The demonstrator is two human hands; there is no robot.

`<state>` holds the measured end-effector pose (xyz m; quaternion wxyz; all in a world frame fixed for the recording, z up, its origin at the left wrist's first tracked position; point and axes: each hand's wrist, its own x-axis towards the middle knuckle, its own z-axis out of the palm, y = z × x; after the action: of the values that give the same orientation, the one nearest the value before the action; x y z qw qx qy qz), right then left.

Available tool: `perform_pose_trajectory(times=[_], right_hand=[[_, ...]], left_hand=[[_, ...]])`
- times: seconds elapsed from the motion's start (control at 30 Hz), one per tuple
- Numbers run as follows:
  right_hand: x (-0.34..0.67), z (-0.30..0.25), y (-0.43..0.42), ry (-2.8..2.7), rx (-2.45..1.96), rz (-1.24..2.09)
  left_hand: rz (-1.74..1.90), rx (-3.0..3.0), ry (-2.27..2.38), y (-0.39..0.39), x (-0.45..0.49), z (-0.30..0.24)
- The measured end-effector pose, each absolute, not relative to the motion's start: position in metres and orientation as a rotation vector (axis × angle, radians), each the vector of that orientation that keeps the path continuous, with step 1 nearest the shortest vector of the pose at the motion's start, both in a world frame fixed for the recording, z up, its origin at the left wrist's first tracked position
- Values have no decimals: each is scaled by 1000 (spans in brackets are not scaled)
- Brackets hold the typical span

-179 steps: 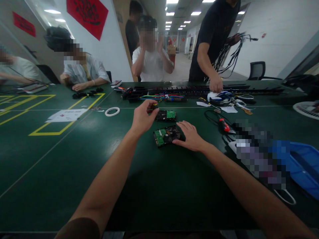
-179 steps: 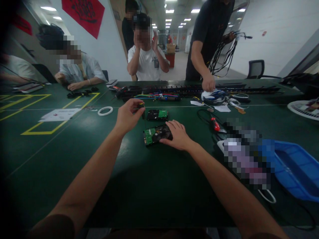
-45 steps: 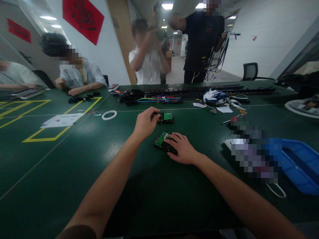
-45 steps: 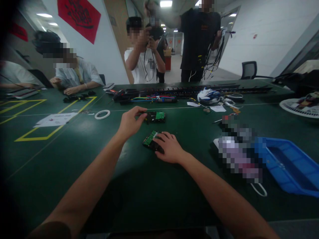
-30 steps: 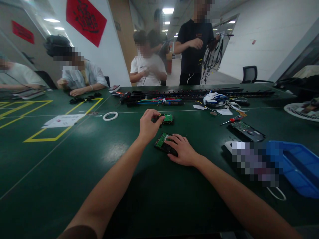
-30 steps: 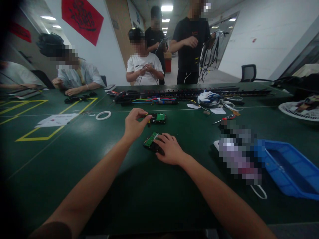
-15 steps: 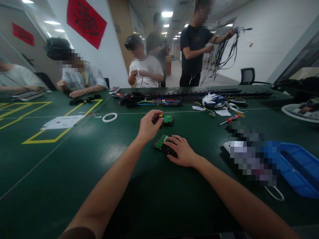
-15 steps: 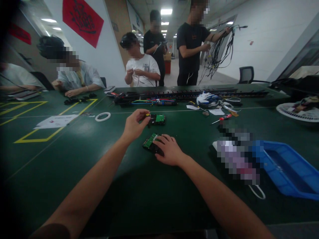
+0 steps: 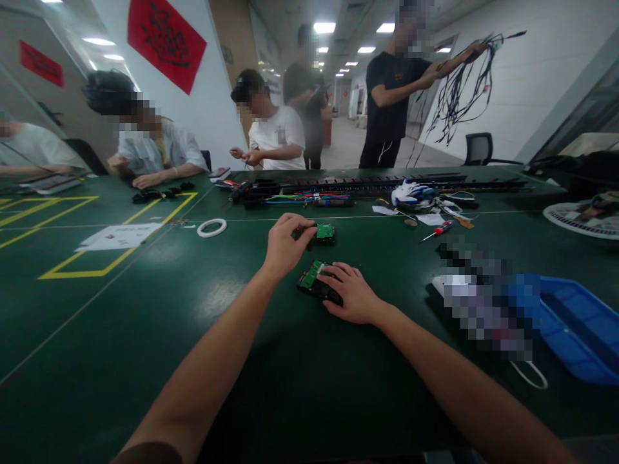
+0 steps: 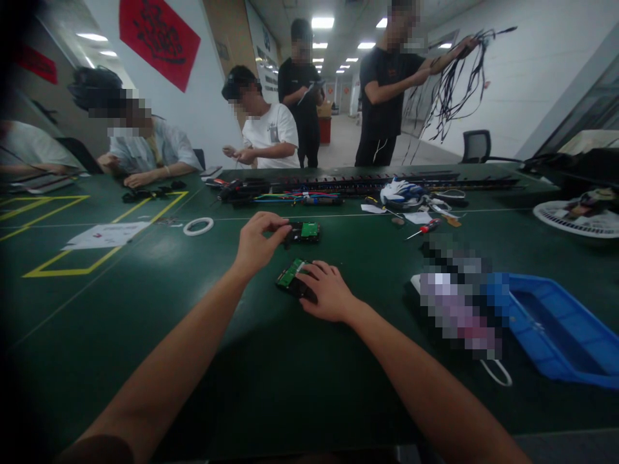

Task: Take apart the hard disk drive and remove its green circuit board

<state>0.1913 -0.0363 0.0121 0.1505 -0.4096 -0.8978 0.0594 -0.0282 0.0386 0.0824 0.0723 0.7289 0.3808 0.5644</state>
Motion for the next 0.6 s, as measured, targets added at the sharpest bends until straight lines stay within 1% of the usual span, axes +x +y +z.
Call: perform_pose_trajectory(times=[0.37,0.6], right_hand=[[192,11,-34,-2582,-1171,177],[193,11,-34,-2583,-1153,182]], left_hand=[[1728,2137,1149,41,-29,79],[1739,2309,1217,41,-31,73]])
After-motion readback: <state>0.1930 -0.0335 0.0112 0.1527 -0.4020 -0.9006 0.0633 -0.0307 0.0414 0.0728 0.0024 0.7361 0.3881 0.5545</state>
